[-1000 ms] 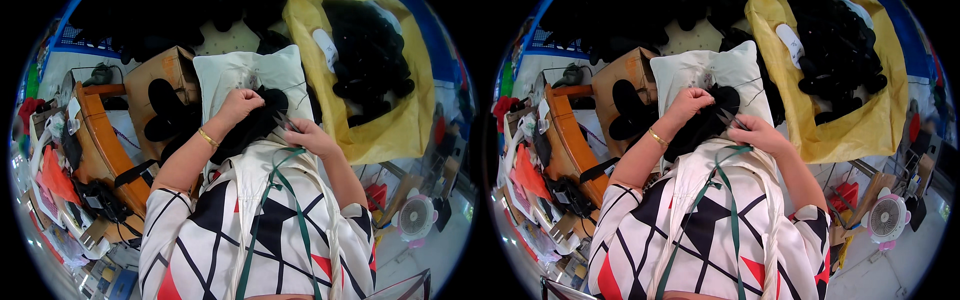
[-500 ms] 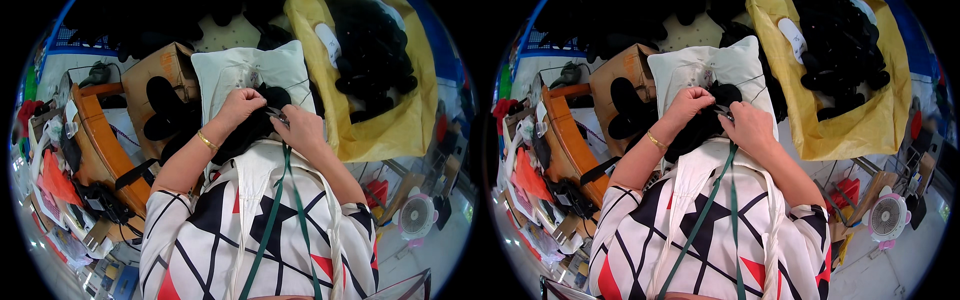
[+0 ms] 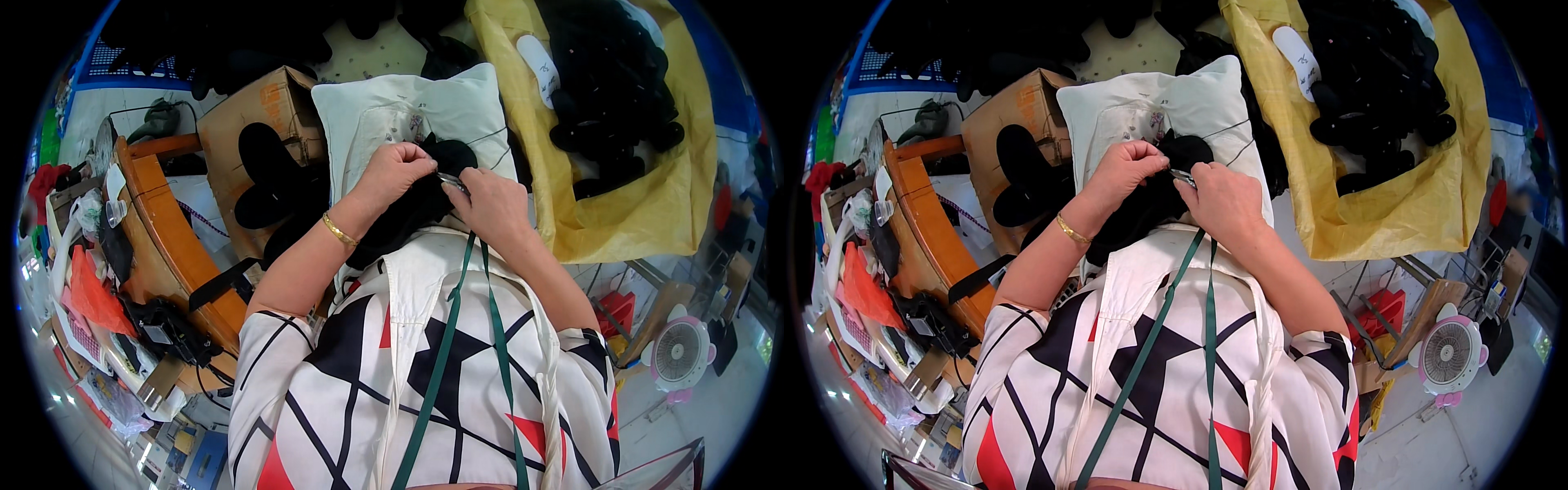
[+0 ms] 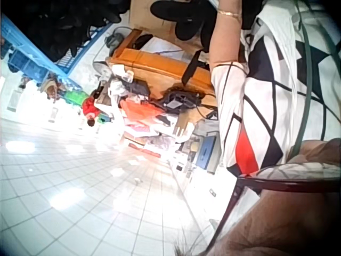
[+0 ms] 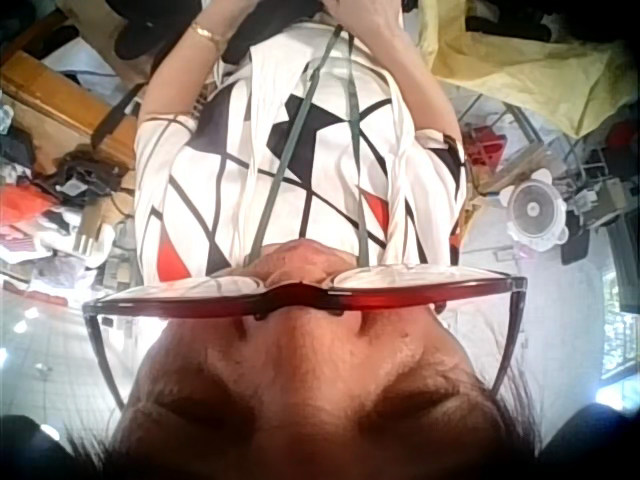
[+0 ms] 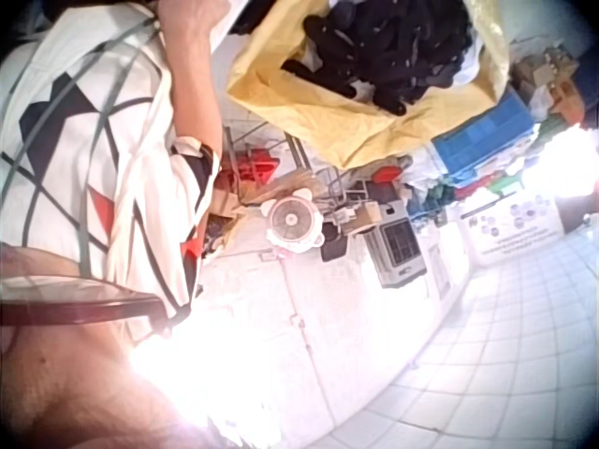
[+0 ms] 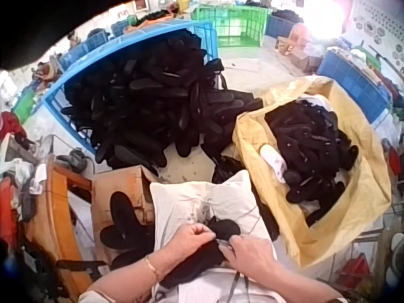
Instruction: The person hand-sews a black shoe using a needle and thread. They repeatedly insert the needle into the shoe's upper and pull the thread through to secure the material. The person works on a single shoe throughout the clip, occasionally adjusting their grip and the thread tension.
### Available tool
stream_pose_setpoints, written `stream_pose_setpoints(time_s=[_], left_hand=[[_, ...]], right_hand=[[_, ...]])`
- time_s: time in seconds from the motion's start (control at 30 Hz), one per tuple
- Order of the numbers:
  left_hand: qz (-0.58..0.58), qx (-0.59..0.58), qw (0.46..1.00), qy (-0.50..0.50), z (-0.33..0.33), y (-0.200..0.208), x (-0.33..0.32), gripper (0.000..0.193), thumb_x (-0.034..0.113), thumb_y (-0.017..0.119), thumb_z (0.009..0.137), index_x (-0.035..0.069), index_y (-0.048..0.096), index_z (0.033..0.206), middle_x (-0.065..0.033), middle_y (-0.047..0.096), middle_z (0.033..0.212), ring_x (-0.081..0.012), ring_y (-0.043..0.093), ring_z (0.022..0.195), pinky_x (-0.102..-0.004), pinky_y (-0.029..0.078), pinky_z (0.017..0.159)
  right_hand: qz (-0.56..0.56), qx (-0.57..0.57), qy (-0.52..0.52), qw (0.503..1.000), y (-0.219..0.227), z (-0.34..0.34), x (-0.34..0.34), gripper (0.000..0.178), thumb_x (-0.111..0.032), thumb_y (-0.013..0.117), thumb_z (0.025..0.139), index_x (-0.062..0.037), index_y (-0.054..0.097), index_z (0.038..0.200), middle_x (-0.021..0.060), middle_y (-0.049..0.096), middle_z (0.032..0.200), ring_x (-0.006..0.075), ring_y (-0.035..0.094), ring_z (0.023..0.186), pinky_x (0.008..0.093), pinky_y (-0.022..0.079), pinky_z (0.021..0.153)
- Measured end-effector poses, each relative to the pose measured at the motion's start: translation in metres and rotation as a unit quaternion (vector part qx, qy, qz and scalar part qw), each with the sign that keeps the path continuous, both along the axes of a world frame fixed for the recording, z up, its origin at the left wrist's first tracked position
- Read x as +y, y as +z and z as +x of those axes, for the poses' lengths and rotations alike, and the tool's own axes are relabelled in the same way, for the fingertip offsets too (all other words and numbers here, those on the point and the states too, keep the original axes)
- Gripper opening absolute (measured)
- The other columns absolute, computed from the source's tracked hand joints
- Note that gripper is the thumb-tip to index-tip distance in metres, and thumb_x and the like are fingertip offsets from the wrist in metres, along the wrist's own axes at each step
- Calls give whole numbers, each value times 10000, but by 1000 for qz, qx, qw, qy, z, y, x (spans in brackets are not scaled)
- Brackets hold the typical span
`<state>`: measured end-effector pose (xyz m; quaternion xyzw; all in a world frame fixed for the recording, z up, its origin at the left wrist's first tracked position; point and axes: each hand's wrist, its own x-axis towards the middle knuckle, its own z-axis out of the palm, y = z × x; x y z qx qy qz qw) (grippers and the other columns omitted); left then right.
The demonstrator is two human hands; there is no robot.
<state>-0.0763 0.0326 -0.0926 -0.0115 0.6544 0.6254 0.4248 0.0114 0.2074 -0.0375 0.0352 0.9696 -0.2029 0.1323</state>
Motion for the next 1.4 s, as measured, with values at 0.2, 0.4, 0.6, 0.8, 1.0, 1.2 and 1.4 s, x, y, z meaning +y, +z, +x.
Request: stream_pose_setpoints(time_s=[0.2, 0.4, 0.6, 0.8, 1.0, 1.2, 1.4], left_hand=[[4, -6, 1000, 6, 0, 2, 0, 117, 117, 708, 865, 0, 699, 854, 16, 653, 778, -56, 549, 706, -225, 458, 653], [6, -4, 1000, 1, 0, 1, -1, 114, 139, 706, 876, 27, 701, 859, 25, 649, 771, -49, 544, 690, -213, 442, 629], [23, -15, 999, 26, 0, 4, -2, 114, 116, 700, 881, 4, 685, 892, 23, 639, 790, -56, 545, 714, -219, 455, 653], [48, 144, 988, -5, 5, 10, -3, 161, 199, 712, 904, 54, 672, 964, 36, 611, 846, -56, 543, 728, -214, 437, 643], [-48, 298, 934, -193, 24, 37, -11, 190, 174, 676, 933, -15, 657, 921, -7, 608, 825, -76, 530, 726, -253, 445, 645], [-132, 129, 973, -137, 40, 23, -20, 294, 270, 639, 962, -17, 645, 900, -49, 607, 716, -116, 517, 654, -287, 434, 609], [72, -129, 988, 42, 50, 20, -4, 113, 130, 646, 940, 33, 636, 999, 43, 587, 864, -43, 519, 809, -201, 418, 748]], right_hand=[[0, 1, 6, 1000, -2, -2, 0, 339, -382, 624, 901, -64, 612, 784, 99, 654, 763, 323, 655, 678, 440, 499, 573], [-15, 8, -2, 1000, -6, -2, -2, 337, -378, 639, 891, -63, 608, 775, 110, 639, 742, 341, 642, 681, 443, 490, 573], [-37, 29, 44, 998, 5, 10, -3, 349, -405, 656, 874, -74, 611, 773, 104, 650, 789, 316, 644, 717, 433, 499, 590], [-77, 149, -2, 986, 24, 15, 11, 235, -250, 725, 831, -101, 654, 998, 78, 621, 830, 280, 659, 760, 376, 529, 605], [-73, 132, 45, 988, -17, 26, 38, 159, -174, 690, 848, -92, 653, 980, 94, 619, 816, 322, 634, 694, 395, 513, 596], [-345, -54, -172, 921, -10, 33, 63, 67, -93, 637, 919, -56, 646, 974, 22, 596, 716, 159, 620, 627, 298, 483, 558], [-530, -12, -288, 798, 4, 31, 71, 77, -23, 590, 943, -43, 636, 1001, 14, 601, 757, 81, 575, 654, 212, 453, 602]])
